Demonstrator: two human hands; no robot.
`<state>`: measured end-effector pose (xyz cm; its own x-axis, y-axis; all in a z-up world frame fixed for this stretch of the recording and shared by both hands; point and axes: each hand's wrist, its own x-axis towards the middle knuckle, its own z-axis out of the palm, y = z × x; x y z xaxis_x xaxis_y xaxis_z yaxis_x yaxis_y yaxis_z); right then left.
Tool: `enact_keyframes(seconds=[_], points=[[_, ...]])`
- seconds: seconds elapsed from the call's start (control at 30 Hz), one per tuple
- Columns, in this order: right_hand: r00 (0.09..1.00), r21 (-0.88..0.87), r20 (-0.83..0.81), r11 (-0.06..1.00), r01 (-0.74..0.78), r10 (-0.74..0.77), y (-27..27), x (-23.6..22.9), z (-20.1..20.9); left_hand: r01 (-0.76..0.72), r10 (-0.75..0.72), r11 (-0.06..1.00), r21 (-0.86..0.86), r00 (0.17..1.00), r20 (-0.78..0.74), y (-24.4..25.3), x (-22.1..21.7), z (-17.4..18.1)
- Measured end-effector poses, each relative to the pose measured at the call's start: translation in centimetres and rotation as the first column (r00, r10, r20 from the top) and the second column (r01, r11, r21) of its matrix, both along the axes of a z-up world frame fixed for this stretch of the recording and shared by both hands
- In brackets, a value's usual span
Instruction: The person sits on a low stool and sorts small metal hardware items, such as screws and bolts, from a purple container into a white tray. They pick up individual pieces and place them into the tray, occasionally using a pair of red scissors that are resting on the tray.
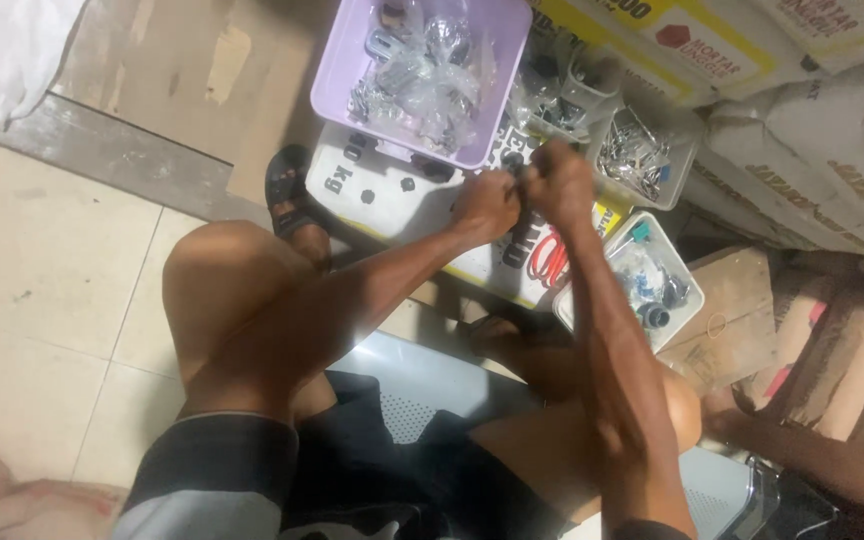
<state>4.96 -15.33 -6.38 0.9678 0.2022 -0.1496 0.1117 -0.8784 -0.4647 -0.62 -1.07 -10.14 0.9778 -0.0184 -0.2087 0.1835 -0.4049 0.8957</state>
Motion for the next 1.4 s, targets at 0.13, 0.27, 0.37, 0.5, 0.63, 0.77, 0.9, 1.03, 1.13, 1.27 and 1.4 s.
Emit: enact_keyframes(seconds=[0.13,0.27,0.37,0.5,0.63,0.77,0.9,1.03,1.13,1.27,1.4], points=[[0.995,0.513,0.029,0.855,0.069,-0.098,1.1,-1.4,9.2,-0.046,0.047,0.999,-0.015,0.994,0.097,-1.0,0.7,4.1],[0.873,0.775,-0.416,0.403,0.487,-0.255,-0.5,-2.2,12.5,0.052,-0.025,0.992,-0.118,0.975,0.222,-1.3,1.7,7.9],[0.860,0.798,-0.440,0.327,0.507,-0.260,-1.2,-2.8,13.6,0.074,-0.035,0.985,-0.155,0.970,0.242,-1.9,1.9,9.0],[0.953,0.676,-0.229,0.672,0.304,-0.200,-2.0,-2.3,14.1,0.074,-0.046,0.988,-0.136,0.980,0.194,-1.4,2.2,9.1],[0.975,0.596,-0.150,0.772,0.220,-0.163,-1.9,-2.1,15.0,0.075,-0.059,0.993,-0.093,0.984,0.169,0.3,2.7,11.2],[0.960,0.698,-0.247,0.663,0.270,-0.131,-0.6,-2.4,15.6,0.170,-0.146,0.985,-0.035,0.923,0.357,1.0,3.4,11.1],[0.940,0.749,-0.321,0.578,0.325,-0.113,-0.9,-2.8,13.5,0.253,-0.265,0.964,0.082,0.896,0.356,1.3,2.9,9.5],[0.937,0.743,-0.340,0.589,0.319,-0.078,-0.3,-3.8,11.7,0.332,-0.329,0.942,0.049,0.881,0.341,3.2,2.7,10.6],[0.927,0.785,-0.350,0.498,0.370,-0.137,0.6,-4.3,12.1,0.368,-0.377,0.925,0.088,0.876,0.302,2.9,2.8,12.1],[0.970,0.722,-0.174,0.648,0.243,-0.169,1.2,-4.1,15.3,0.195,-0.164,0.978,-0.075,0.939,0.303,1.7,2.9,12.5],[0.972,0.463,0.211,0.886,-0.002,-0.108,-0.5,-3.7,14.9,-0.030,0.141,0.971,-0.237,0.873,0.466,0.8,2.4,13.1]])
